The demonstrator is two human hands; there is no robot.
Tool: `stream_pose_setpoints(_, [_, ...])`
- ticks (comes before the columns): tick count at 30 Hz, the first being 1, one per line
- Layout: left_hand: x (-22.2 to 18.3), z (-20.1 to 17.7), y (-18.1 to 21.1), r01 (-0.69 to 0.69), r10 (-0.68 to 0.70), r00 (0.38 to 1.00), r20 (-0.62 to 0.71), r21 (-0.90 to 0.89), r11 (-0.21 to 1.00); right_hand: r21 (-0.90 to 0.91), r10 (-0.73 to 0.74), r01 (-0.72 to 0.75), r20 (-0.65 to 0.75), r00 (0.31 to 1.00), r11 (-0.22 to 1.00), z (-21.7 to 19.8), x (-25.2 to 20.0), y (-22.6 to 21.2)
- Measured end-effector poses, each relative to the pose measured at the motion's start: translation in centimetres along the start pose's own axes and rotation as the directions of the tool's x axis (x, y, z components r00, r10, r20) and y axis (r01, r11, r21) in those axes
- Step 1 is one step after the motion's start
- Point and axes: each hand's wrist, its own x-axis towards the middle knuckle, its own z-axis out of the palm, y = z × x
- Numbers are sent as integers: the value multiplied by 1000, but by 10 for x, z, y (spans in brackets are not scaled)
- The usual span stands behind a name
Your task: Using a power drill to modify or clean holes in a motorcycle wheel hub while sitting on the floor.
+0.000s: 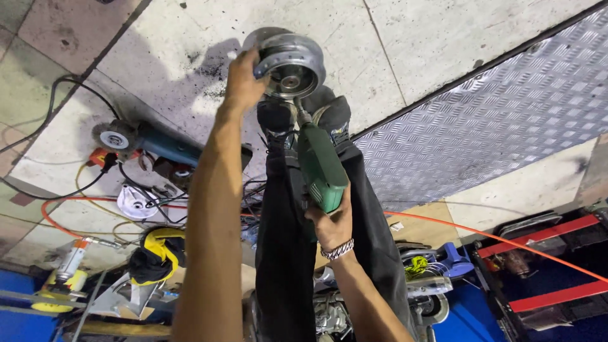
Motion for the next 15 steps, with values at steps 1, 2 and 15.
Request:
stream_pose_setpoints(1, [-10,8,-9,2,-2,1000,0,6,1000,5,3,-3,2,1000,1000,1,2,3])
stream_pose_setpoints(2, [-19,15,-18,55,-63,995,-80,-90,994,-21,-34,34,-16,999,999,1,3,6])
stream_pose_setpoints(15, [-69,13,25,343,-396,831,-390,-201,918,-149,-16,-4,-136,991,989,34,20,-33])
